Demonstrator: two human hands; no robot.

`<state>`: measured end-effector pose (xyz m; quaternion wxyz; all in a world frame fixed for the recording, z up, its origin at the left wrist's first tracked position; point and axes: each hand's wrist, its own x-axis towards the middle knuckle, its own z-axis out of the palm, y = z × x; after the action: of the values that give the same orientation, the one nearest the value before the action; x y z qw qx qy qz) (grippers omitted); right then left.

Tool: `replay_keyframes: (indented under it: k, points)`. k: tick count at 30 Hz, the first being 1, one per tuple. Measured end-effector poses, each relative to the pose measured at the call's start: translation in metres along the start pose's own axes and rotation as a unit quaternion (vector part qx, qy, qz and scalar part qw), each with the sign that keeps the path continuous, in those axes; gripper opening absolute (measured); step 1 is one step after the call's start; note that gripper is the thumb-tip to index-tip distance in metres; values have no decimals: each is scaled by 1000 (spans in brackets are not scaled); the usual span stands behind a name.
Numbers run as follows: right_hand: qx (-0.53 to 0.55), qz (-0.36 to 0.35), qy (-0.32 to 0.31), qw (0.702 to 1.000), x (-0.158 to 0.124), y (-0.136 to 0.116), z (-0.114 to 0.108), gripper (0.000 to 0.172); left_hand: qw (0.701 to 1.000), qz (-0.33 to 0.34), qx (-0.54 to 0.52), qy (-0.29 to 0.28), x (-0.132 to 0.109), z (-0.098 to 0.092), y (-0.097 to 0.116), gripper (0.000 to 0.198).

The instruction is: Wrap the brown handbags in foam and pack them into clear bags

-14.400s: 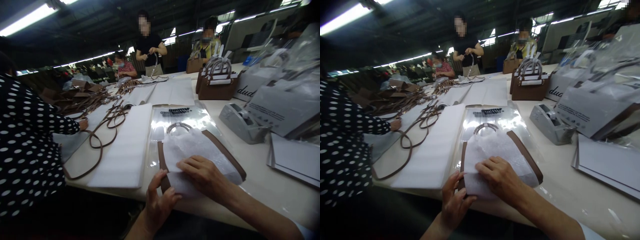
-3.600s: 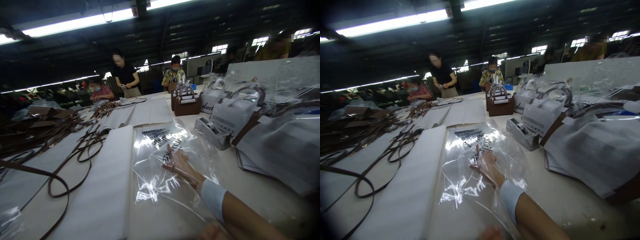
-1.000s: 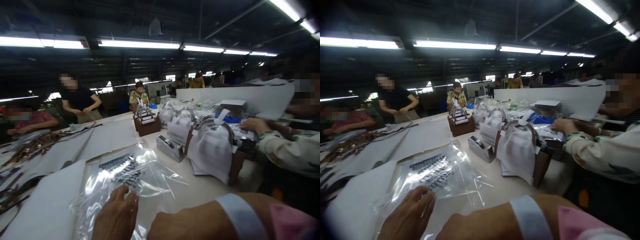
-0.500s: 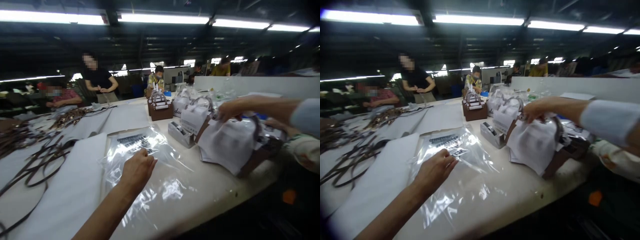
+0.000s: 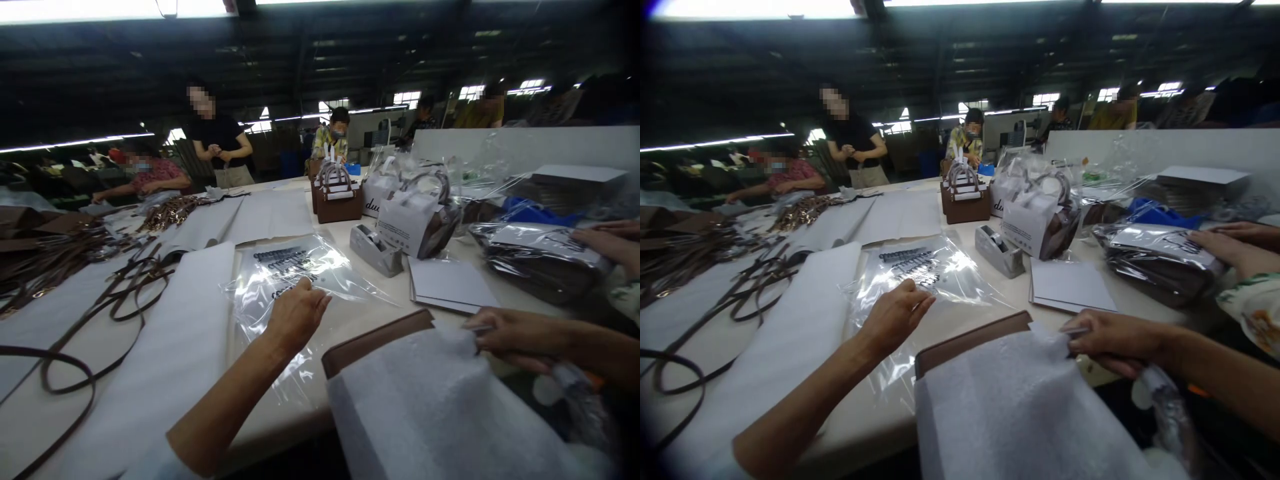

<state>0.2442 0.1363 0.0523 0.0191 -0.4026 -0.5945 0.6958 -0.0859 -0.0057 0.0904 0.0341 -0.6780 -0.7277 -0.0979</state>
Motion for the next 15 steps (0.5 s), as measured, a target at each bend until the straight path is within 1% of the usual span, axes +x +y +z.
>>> replay_keyframes:
  k: [1,2,4,7,10,13,15]
  points:
    - [-4,6,-56,998,6,6,14,21,1000,7,-2,-7,-2,-1,-1,37]
    - [14,-4,-69,997,12,11,26,21,1000,13,-3,-15,-4,-2,-2,36]
    - [72,-14,-69,995,22,19,42,20,999,31,-11,-29,-10,-3,-6,32]
    - [166,-4,-64,984,28,32,49,20,996,62,-57,-40,-23,-3,-13,26]
    - [267,14,-33,963,29,53,50,15,989,84,-112,-45,-36,0,-18,25]
    - [366,20,40,930,26,76,61,7,984,90,-152,-36,-46,6,-19,27]
    - [403,-7,79,912,25,87,71,7,980,98,-172,-32,-50,10,-18,28]
